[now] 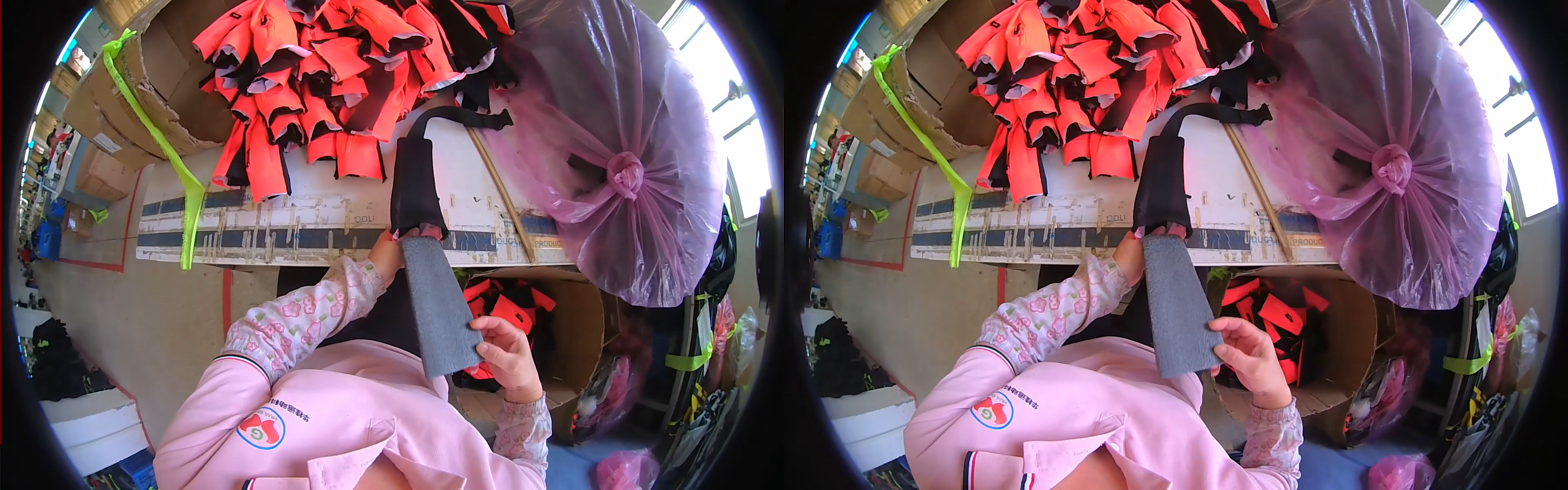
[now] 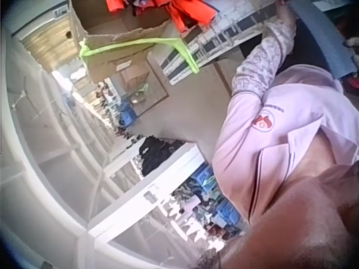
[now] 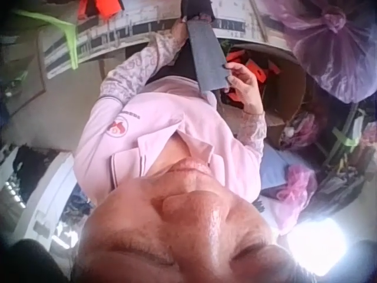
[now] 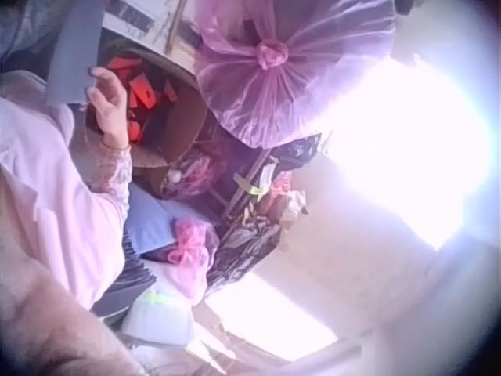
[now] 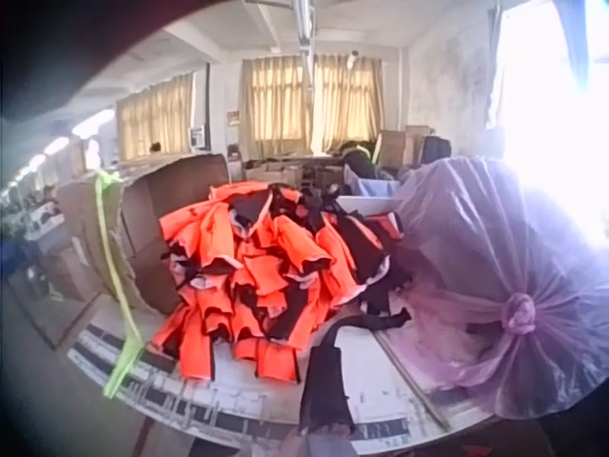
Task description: The recorder is assembling small fabric items, possibly components of life jackets or outdoor gear, by inserting a stick through fabric sleeves.
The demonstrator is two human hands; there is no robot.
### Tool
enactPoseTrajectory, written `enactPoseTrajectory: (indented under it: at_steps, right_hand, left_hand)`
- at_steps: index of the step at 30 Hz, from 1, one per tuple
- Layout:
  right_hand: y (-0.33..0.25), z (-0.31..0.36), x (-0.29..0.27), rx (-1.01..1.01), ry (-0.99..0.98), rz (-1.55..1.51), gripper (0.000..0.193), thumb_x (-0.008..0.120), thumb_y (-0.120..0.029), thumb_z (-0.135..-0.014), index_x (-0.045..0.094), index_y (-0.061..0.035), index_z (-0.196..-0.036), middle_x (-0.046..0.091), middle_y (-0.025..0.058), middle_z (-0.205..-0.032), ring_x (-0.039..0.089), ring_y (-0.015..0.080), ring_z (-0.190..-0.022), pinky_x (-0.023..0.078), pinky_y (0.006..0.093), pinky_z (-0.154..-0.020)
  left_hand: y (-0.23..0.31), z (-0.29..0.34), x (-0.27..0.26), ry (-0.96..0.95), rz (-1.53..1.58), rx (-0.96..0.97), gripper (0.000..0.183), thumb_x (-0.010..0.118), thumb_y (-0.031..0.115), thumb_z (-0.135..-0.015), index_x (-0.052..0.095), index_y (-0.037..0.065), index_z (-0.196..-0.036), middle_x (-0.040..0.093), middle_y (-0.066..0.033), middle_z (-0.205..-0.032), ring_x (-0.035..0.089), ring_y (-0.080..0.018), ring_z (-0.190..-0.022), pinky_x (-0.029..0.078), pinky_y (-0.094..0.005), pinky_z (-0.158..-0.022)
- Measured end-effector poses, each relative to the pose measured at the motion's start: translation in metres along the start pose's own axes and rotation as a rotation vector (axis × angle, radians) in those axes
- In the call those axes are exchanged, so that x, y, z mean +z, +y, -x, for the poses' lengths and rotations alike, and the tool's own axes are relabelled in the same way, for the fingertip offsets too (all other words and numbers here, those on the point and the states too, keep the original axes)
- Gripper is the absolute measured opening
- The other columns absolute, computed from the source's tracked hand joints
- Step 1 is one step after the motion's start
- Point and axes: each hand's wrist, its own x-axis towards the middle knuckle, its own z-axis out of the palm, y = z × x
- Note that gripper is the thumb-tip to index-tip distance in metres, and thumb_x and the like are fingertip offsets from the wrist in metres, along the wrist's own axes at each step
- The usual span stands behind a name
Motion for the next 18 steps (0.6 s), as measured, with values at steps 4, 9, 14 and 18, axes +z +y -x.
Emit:
enactPoseTrajectory:
  at_steps: [4,9,14,18]
  right_hand:
    - [-0.006,-0.011,0.021,0.012,0.116,-0.017,0.031,0.054,0.0,-0.086,0.051,0.0028,-0.116,0.058,0.007,-0.091,0.059,0.0124,-0.069,0.052,0.0246,-0.059]
    - [-0.006,-0.064,0.028,-0.113,0.197,0.058,0.034,0.06,-0.005,-0.084,0.051,0.0021,-0.116,0.057,0.0094,-0.095,0.06,0.0185,-0.077,0.052,0.0297,-0.067]
    - [-0.023,-0.042,0.07,-0.748,0.22,1.475,0.053,0.069,-0.004,-0.069,0.051,-0.0015,-0.118,0.049,0.018,-0.115,0.049,0.0338,-0.107,0.041,0.04,-0.091]
    - [0.029,-0.068,0.077,-0.745,0.218,1.842,0.056,0.057,-0.003,-0.073,0.039,0.0062,-0.125,0.044,0.0234,-0.124,0.043,0.0359,-0.118,0.031,0.0422,-0.103]
  left_hand:
    - [-0.003,0.011,0.005,-0.148,-0.176,0.037,0.017,0.055,0.015,-0.088,0.06,0.007,-0.101,0.064,-0.0053,-0.089,0.062,-0.014,-0.078,0.049,-0.0286,-0.066]
    - [-0.02,0.033,0.009,-0.314,-0.365,0.04,0.015,0.053,0.013,-0.087,0.06,0.002,-0.095,0.064,-0.01,-0.082,0.062,-0.0168,-0.064,0.048,-0.0275,-0.046]
    - [-0.021,0.017,-0.009,-0.35,-0.293,0.065,0.02,0.054,0.015,-0.087,0.056,0.001,-0.1,0.063,-0.0096,-0.084,0.061,-0.0169,-0.06,0.047,-0.0265,-0.041]
    - [-0.037,0.009,-0.01,-0.563,0.029,0.335,0.033,0.04,0.03,-0.094,0.052,0.007,-0.115,0.058,-0.0077,-0.111,0.058,-0.0167,-0.096,0.051,-0.0303,-0.079]
